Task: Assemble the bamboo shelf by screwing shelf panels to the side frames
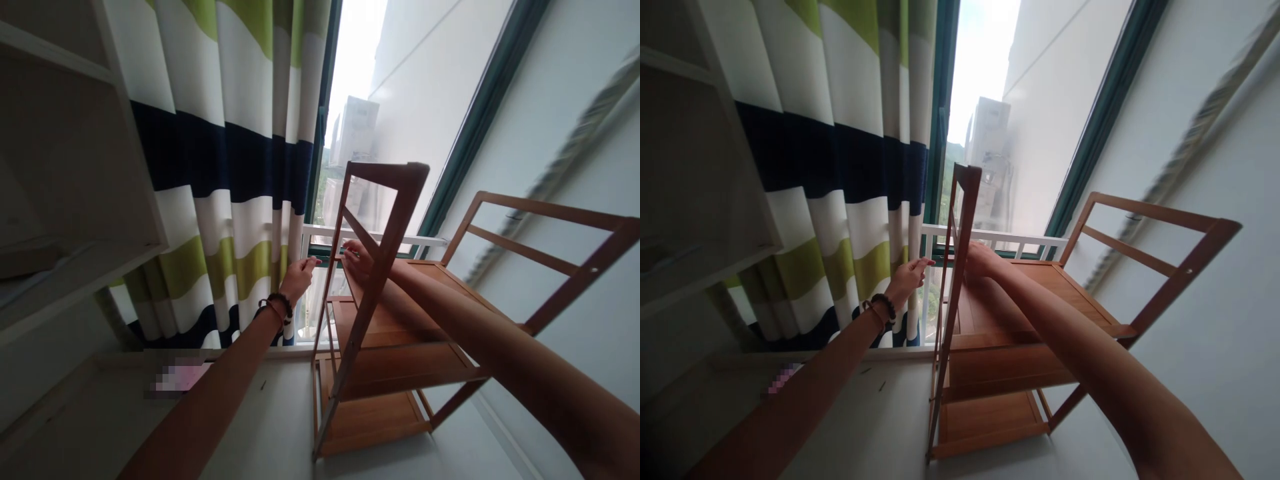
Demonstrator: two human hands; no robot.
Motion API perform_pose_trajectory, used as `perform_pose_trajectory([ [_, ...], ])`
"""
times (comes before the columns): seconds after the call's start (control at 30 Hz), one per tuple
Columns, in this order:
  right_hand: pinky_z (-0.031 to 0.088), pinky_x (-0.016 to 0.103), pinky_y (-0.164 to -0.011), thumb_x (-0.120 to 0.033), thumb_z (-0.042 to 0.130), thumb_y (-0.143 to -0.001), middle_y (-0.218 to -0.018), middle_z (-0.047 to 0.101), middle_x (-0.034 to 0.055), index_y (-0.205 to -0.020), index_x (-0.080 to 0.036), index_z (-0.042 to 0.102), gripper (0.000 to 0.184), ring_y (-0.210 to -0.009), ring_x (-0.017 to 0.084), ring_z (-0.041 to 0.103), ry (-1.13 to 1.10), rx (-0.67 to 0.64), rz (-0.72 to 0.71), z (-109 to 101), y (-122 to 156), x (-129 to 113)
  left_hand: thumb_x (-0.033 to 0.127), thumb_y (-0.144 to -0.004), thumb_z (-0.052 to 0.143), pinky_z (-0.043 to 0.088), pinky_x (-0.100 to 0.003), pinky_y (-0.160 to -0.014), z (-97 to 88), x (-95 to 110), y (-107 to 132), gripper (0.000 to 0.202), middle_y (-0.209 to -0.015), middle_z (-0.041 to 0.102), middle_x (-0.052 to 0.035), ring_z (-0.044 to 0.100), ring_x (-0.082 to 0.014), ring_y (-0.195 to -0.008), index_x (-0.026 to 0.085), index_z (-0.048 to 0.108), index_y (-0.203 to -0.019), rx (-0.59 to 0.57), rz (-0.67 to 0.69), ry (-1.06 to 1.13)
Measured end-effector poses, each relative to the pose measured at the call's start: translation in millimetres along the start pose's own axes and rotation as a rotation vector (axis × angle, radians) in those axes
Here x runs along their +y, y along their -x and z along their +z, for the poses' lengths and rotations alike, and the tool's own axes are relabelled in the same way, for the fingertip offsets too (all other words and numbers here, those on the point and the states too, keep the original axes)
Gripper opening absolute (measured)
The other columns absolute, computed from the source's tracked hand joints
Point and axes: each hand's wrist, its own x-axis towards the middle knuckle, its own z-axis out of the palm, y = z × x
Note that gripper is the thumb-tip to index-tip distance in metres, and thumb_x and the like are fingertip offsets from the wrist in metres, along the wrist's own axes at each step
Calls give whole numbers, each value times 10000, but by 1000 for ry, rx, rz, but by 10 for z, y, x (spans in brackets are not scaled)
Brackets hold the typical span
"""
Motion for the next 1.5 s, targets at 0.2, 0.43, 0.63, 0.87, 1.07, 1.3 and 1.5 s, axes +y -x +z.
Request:
perform_pose_trajectory([
  [0.2,442,312,-743,-327,586,-799,-895,676,80,-850,-166,661,185,-868,213,599,-20,-93,-25,53,-177,117,381,-654,682,267,-190,-436,124,-31,-173,334,-478,400,68,336,-59,-438,127,691,-872,24,132,-14],
  [0.43,463,288,-721,-187,540,-803,-924,691,44,-758,-223,672,144,-842,203,615,-31,-131,19,155,-82,133,400,-681,665,369,-199,-517,173,-200,-258,294,-630,630,-9,514,-102,-552,140,698,-814,60,206,-61],
  [0.63,448,293,-722,-247,552,-813,-857,693,59,-778,-181,657,129,-793,198,606,-59,-144,19,185,-118,127,351,-728,630,428,-211,-601,186,-168,-239,235,-764,691,-47,602,-146,-682,150,687,-836,46,285,-90],
  [0.87,454,294,-753,-350,464,-884,-840,681,62,-875,-158,657,273,-769,173,599,-120,-105,54,199,-121,119,356,-769,579,399,-218,-567,169,-197,-240,244,-740,659,-44,545,-128,-619,152,694,-838,69,403,-244],
  [1.07,458,296,-749,-378,467,-888,-909,680,87,-903,-158,660,293,-794,186,609,-105,-116,92,214,-139,113,366,-777,577,365,-215,-552,149,-176,-302,245,-682,582,-17,473,-103,-569,165,709,-822,67,467,-319],
  [1.3,431,292,-787,-309,441,-904,-985,673,103,-948,-141,653,274,-859,189,595,-29,-182,43,209,-170,126,352,-759,600,373,-219,-548,134,-186,-356,221,-649,572,-6,467,-98,-552,175,719,-816,65,470,-336],
  [1.5,406,289,-793,-285,472,-885,-1005,668,119,-941,-127,652,246,-909,210,581,10,-207,38,183,-178,114,340,-646,704,458,-236,-648,111,-108,-350,217,-772,686,-34,598,-144,-714,171,717,-780,-58,246,-64],
])
